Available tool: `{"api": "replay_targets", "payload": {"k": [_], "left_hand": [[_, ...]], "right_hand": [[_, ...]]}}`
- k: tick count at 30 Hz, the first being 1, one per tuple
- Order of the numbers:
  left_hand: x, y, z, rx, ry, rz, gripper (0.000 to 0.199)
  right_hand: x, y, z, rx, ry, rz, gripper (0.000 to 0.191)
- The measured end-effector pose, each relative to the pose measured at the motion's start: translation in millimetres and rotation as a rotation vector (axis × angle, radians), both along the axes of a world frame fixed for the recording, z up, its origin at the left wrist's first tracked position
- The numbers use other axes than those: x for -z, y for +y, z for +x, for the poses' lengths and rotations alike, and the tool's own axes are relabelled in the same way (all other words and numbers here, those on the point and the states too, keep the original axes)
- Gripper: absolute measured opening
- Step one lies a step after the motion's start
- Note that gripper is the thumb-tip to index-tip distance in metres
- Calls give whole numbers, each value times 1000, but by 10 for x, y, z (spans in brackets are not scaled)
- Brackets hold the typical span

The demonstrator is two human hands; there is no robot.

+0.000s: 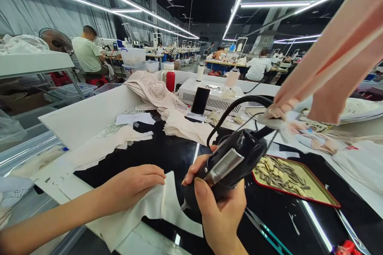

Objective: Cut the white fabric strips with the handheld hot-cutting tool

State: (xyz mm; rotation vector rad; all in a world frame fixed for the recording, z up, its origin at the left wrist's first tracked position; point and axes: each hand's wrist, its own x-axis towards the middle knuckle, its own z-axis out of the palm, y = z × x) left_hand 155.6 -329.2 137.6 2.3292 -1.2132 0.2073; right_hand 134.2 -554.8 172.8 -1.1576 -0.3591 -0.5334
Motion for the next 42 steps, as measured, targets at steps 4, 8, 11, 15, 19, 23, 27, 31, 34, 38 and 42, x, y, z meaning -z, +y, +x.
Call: {"api": "replay_targets", "payload": {"k": [4,8,11,15,19,23,27,31,34,38,42], "left_hand": [[87,-149,78,22,-30,8,37],[202,-221,150,54,-23,68,43],[256,-204,169,67,-20,80,41],[282,-143,150,62,-18,50,38],[297,-96,121,66,-15,44,40],[300,-81,95,59,-22,48,42],[309,-85,73,62,-33,37,44],[355,-96,61,56,-49,11,38],[399,-104,58,63,-55,-5,35],[421,-116,52,59,-57,-15,36],[393,-126,41,55,-56,-11,36]], "right_hand": [[28,-42,-79,-18,-1,-13,38],[55,-88,-166,-40,25,-35,39],[50,-129,-215,-56,33,-43,40],[29,-223,-242,-72,74,-80,44],[14,-279,-221,-115,67,-98,43],[-55,-164,-118,-44,54,-40,42],[-128,40,101,51,12,34,44],[-101,179,325,70,-6,25,40],[-47,235,418,78,-19,14,40],[-12,269,450,52,-36,22,42],[-14,276,433,27,-44,39,40]]}}
